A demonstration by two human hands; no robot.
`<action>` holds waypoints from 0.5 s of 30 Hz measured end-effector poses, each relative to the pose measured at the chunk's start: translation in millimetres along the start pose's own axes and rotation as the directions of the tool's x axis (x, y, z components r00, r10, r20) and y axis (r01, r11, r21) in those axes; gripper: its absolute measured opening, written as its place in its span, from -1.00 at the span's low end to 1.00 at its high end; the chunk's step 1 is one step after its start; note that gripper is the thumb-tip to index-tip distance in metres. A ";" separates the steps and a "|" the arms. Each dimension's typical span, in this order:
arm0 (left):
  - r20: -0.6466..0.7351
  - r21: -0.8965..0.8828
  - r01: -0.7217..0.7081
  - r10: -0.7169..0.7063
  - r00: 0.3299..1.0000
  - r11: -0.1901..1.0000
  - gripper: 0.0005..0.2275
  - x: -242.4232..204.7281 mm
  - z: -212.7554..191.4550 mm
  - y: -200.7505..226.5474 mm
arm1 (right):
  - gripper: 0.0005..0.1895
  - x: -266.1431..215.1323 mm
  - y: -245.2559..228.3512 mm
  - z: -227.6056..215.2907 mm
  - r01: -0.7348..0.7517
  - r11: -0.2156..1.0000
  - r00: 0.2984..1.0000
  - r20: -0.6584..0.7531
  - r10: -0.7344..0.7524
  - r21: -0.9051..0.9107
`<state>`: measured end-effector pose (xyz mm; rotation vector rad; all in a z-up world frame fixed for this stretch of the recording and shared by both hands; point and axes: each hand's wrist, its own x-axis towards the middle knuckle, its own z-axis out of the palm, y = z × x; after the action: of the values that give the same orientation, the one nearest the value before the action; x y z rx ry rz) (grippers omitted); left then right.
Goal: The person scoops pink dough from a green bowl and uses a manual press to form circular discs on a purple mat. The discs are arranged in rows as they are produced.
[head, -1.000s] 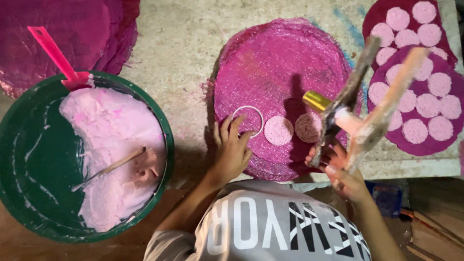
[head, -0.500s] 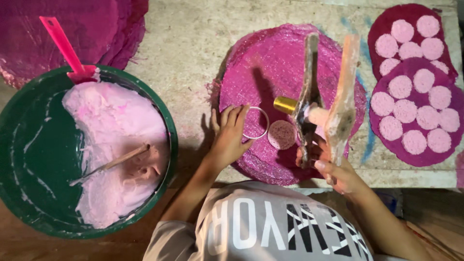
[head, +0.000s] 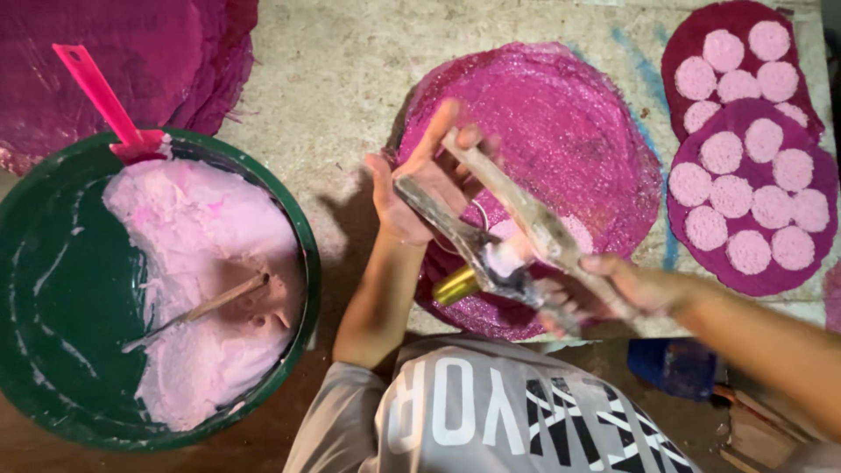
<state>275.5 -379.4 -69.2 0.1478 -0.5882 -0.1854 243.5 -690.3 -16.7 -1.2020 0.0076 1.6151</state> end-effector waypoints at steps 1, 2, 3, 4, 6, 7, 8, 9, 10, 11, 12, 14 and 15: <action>-0.010 -0.040 -0.051 0.050 0.999 0.998 -0.27 1.4 -1.4 -3.6 | -0.10 -6.3 -16.4 -1.0 -0.089 0.991 0.993 -0.091 0.080 -0.103; -0.093 -0.049 -0.083 0.079 0.993 0.995 -0.40 1.4 -3.8 -7.2 | -0.10 -11.1 -30.9 -1.6 -0.108 0.977 0.988 -0.131 0.084 -0.184; -0.176 -0.055 -0.117 0.106 0.979 0.992 -0.52 2.8 -7.9 -10.1 | -0.11 -16.5 -44.0 -2.5 -0.128 0.956 0.982 -0.170 0.085 -0.263; -0.254 -0.056 -0.151 0.132 0.958 0.987 -0.64 4.8 -12.8 -10.9 | -0.11 -19.2 -56.5 -3.2 -0.150 0.928 0.974 -0.210 0.081 -0.341; -0.243 -0.047 -0.246 0.228 0.943 0.968 -0.72 7.4 -22.4 -9.9 | -0.07 -16.9 -76.8 -2.9 -0.252 0.894 0.941 -0.310 0.136 -0.371; -0.235 -0.043 -0.293 0.275 0.932 0.955 -0.75 9.1 -27.6 -7.6 | -0.04 -13.0 -84.8 -1.8 -0.301 0.873 0.919 -0.361 0.159 -0.383; -0.228 -0.057 -0.319 0.298 0.927 0.946 -0.76 9.4 -32.6 -5.1 | -0.03 -7.6 -89.7 0.3 -0.305 0.832 0.917 -0.377 0.127 -0.462; -0.220 -0.072 -0.344 0.321 0.921 0.936 -0.76 8.6 -37.6 -0.4 | -0.01 -1.2 -93.1 3.0 -0.309 0.784 0.916 -0.390 0.094 -0.538; -0.215 -0.086 -0.368 0.343 0.914 0.926 -0.77 5.6 -41.5 4.3 | 0.02 5.8 -94.6 6.7 -0.314 0.730 0.915 -0.399 0.062 -0.607; -0.216 -0.108 -0.371 0.342 0.914 0.922 -0.77 1.8 -44.7 9.0 | 0.01 12.8 -95.3 10.7 -0.288 0.745 0.920 -0.391 0.040 -0.602; -0.217 -0.128 -0.373 0.341 0.915 0.919 -0.78 -2.9 -47.6 15.1 | 0.00 20.1 -95.3 14.8 -0.260 0.759 0.924 -0.382 0.016 -0.597; -0.222 -0.143 -0.379 0.344 0.913 0.914 -0.79 -10.9 -52.4 22.0 | -0.03 30.5 -94.3 22.3 -0.233 0.778 0.924 -0.382 -0.009 -0.583; -0.226 -0.138 -0.383 0.348 0.910 0.913 -0.79 -14.6 -54.4 23.0 | -0.04 33.4 -93.4 25.3 -0.234 0.785 0.921 -0.390 -0.010 -0.574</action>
<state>297.2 -349.2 -117.3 -0.1216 -0.3888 0.1429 297.0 -612.4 22.7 -2.0473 -0.2237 1.5077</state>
